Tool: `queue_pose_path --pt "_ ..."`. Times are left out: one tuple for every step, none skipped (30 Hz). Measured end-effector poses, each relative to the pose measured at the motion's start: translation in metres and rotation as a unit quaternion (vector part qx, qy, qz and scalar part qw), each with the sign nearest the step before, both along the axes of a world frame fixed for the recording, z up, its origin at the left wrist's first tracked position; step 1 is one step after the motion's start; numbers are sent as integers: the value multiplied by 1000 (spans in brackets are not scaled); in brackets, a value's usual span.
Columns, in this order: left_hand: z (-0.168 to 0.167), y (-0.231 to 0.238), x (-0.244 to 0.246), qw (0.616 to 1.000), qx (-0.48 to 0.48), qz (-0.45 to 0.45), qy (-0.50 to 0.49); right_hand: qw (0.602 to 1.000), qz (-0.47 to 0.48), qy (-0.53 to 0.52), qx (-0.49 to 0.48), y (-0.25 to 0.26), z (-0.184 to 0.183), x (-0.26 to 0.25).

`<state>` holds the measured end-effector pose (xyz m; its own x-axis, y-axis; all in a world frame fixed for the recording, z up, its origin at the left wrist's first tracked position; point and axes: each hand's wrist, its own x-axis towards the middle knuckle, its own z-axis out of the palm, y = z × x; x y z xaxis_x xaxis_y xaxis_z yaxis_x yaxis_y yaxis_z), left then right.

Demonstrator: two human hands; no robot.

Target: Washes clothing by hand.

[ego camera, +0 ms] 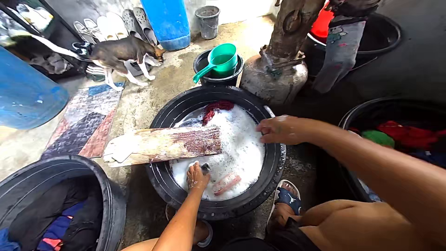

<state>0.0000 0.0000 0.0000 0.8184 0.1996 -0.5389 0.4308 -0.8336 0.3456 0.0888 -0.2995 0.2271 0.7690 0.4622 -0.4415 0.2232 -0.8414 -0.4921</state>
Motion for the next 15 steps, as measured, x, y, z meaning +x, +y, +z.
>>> queue_pose_path --pt "-2 0 2 1000 -9 -22 6 1000 5 17 8 19 -8 1" --pt "-7 0 1 998 -12 -51 24 999 9 42 14 37 -15 0" --pt "-11 -2 -2 996 -6 -76 52 997 12 72 19 55 -22 -2" --pt "-12 -5 -3 991 11 -97 91 995 14 95 30 69 -33 -4" --pt "-14 -7 -4 985 23 -110 127 992 16 115 45 80 -46 -7" --pt "-14 -8 -6 982 25 -111 149 990 15 129 62 86 -63 -11" --pt "-13 -6 -7 983 8 -94 156 988 15 139 71 90 -80 -17" --pt "-9 -2 -7 988 -34 -56 142 987 17 147 70 91 -96 -22" --pt "-5 3 -5 990 -89 -3 110 985 21 162 60 90 -108 -26" --pt "2 8 -3 986 -147 49 67 983 20 178 46 89 -118 -28" --pt "9 12 0 977 -195 84 26 981 12 189 34 87 -130 -30" --pt "20 13 5 969 -227 96 -5 981 -5 189 32 86 -144 -32" --pt "35 13 10 965 -245 89 -29 983 -30 176 45 86 -164 -36" --pt "53 10 16 962 -256 72 -56 983 -54 160 67 88 -180 -39" --pt "76 7 21 957 -272 53 -81 981 -71 152 93 92 -186 -42"
